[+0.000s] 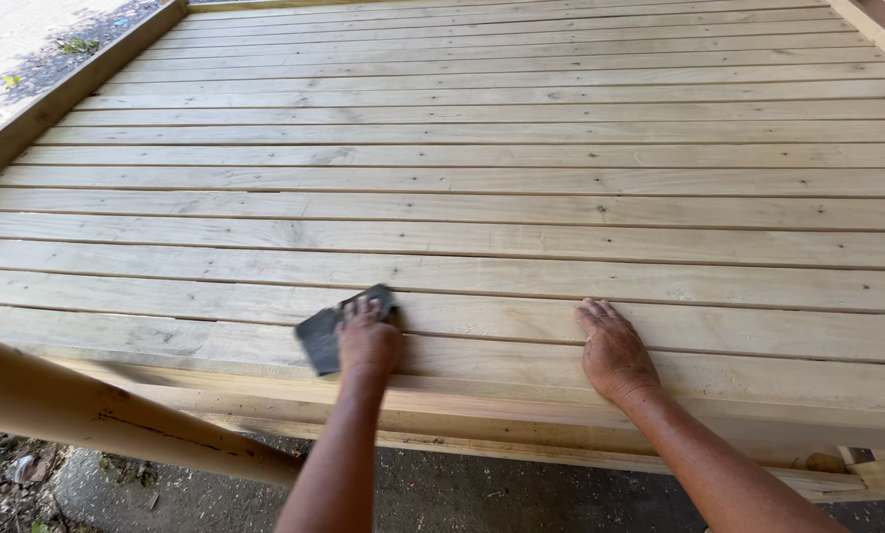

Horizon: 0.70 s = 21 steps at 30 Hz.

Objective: The person sands a slatted wooden bed frame using a sanding block. They rub the block along the seat slats and edges, then sand the corner posts and headboard rails, working over different surfaces of the frame by hand.

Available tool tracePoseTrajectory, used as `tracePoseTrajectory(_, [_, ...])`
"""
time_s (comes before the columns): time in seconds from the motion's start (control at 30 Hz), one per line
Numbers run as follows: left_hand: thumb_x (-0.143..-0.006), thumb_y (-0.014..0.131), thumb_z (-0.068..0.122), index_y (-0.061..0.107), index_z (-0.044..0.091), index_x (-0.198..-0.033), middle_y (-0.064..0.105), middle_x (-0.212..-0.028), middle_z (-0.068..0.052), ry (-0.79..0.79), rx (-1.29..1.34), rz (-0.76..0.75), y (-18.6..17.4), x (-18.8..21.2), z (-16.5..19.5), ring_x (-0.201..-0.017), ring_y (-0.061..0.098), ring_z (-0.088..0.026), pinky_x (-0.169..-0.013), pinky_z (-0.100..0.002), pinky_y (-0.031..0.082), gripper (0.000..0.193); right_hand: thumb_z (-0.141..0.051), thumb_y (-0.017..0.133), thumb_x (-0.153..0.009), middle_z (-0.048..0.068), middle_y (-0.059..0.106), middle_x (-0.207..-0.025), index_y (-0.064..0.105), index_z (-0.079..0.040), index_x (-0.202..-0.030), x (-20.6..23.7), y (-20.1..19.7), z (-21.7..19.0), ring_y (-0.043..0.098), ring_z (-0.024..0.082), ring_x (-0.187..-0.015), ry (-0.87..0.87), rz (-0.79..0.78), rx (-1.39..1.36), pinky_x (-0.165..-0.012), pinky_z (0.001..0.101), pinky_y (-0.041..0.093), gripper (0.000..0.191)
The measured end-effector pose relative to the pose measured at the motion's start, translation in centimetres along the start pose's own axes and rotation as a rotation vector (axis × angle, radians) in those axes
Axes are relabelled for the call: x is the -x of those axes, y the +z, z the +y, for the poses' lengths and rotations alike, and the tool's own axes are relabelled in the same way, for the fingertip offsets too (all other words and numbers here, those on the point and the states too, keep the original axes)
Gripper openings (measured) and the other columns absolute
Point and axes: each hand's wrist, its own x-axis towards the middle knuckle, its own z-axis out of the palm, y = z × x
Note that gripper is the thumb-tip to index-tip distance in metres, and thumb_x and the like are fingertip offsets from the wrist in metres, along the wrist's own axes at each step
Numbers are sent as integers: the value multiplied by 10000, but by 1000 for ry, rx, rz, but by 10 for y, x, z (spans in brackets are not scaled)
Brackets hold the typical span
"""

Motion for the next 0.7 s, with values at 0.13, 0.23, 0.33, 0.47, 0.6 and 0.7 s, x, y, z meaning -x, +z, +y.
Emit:
tracePoseTrajectory(0.13, [-1017, 333, 118, 414, 111, -1525, 230, -1675, -73, 340, 87, -214, 42, 27, 132, -1560, 157, -279, -1265, -493, 106, 515, 1, 421, -876, 133, 497, -1538, 598, -56, -1375, -1, -2, 7, 390, 312, -1471, -4, 61, -56, -1218, 398, 299, 532])
tracePoseTrajectory(0.23, [-994, 366, 118, 479, 194, -1498, 274, -1674, 27, 412, 177, -297, 55, 27, 148, -1575, 188, -193, -1287, -431, 117, 523, 16, 457, -845, 142, 537, -1504, 639, -47, -1336, 1, -8, 32, 419, 331, -1448, 35, 153, -75, -1209, 399, 327, 527])
tracePoseTrajectory(0.33, [-997, 353, 114, 468, 252, -1506, 281, -1666, 51, 291, 178, -215, 43, 2, 83, -1551, 211, -192, -1277, -419, 122, 540, 34, 487, -817, 151, 549, -1495, 650, -48, -1334, 5, -18, 62, 435, 348, -1433, 79, 201, -88, -1199, 400, 348, 548])
tracePoseTrajectory(0.47, [-1004, 438, 217, 460, 188, -1508, 290, -1661, 5, 125, 63, -108, 21, -14, 23, -1555, 198, -223, -1240, -488, 163, 505, 37, 477, -830, 122, 546, -1512, 657, -67, -1318, 8, -24, 88, 430, 329, -1450, 137, 198, -160, -1195, 399, 353, 530])
tracePoseTrajectory(0.6, [-990, 451, 124, 559, 192, -1441, 311, -1656, 8, 304, 161, -244, 34, 33, 98, -1574, 176, -205, -1281, -534, 90, 469, 35, 483, -832, 144, 511, -1518, 641, -39, -1323, 3, -17, 88, 385, 335, -1460, 150, 189, -127, -1205, 423, 304, 520])
tracePoseTrajectory(0.7, [-1006, 407, 60, 524, 173, -1481, 290, -1678, 0, 505, 97, -409, 38, 74, 186, -1595, 142, -223, -1294, -513, 47, 502, 36, 476, -839, 153, 520, -1509, 634, -10, -1302, -1, -14, 83, 377, 334, -1472, 143, 211, -135, -1219, 420, 295, 491])
